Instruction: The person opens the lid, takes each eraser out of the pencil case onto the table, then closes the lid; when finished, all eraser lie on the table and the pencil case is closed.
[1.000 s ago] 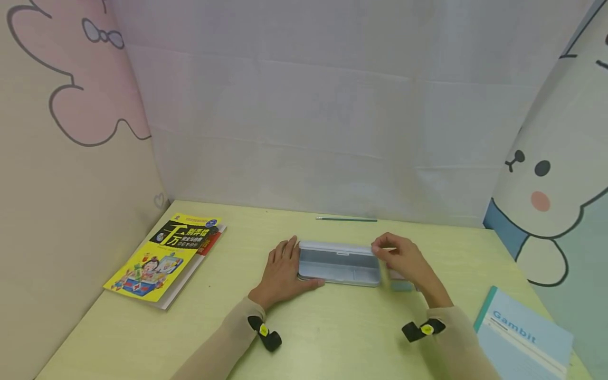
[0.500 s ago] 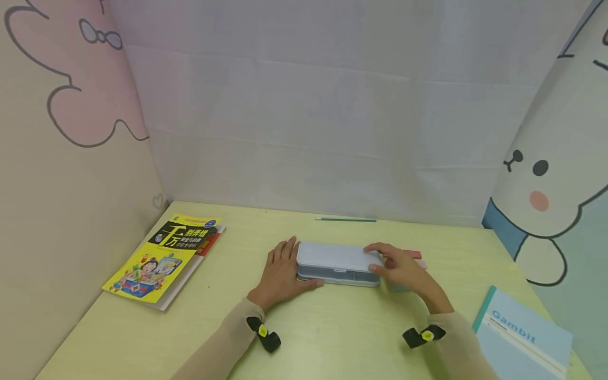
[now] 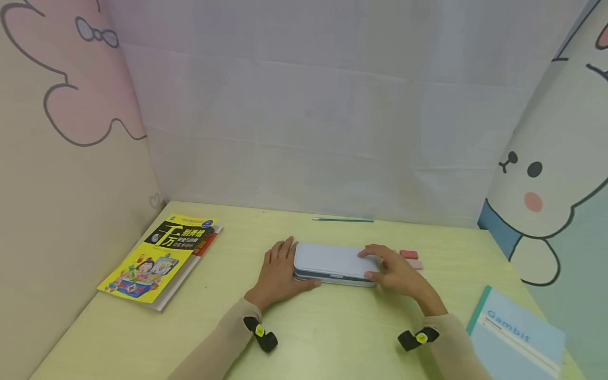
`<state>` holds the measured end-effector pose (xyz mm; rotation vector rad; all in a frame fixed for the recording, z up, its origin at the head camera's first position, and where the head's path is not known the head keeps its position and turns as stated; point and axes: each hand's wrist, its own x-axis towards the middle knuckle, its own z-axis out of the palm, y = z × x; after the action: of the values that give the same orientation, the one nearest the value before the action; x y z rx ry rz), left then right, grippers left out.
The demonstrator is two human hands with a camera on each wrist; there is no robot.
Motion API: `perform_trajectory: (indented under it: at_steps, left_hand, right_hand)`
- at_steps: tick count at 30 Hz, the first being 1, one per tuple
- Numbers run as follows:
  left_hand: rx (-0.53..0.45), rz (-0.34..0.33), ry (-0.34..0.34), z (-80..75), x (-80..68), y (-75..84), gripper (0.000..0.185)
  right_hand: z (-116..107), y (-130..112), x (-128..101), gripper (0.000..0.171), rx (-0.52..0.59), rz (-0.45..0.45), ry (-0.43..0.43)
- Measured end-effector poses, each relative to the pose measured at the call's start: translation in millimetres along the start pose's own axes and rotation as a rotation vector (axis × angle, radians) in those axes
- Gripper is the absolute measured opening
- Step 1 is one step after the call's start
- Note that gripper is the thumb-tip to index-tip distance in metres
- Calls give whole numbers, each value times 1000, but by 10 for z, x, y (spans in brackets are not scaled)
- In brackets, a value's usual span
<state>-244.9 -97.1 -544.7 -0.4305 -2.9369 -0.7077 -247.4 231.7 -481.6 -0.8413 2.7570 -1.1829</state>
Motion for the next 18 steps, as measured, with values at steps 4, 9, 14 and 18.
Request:
perform_trajectory:
  at_steps: [4, 9, 14, 18]
  left_hand:
    - [-23, -6, 17, -20, 0, -5, 116]
    - [-40, -34, 39, -32, 15, 5, 112]
    - [-50, -31, 59, -47, 13, 35, 118]
    - [-43, 13, 48, -56, -2, 56, 122]
  right_hand:
    - [29, 13, 14, 40, -9, 16, -2]
    - [75, 15, 22, 42, -35, 46, 5]
    - [81, -6, 14, 42, -42, 54, 10]
    - [85, 10, 0, 43, -40, 63, 16]
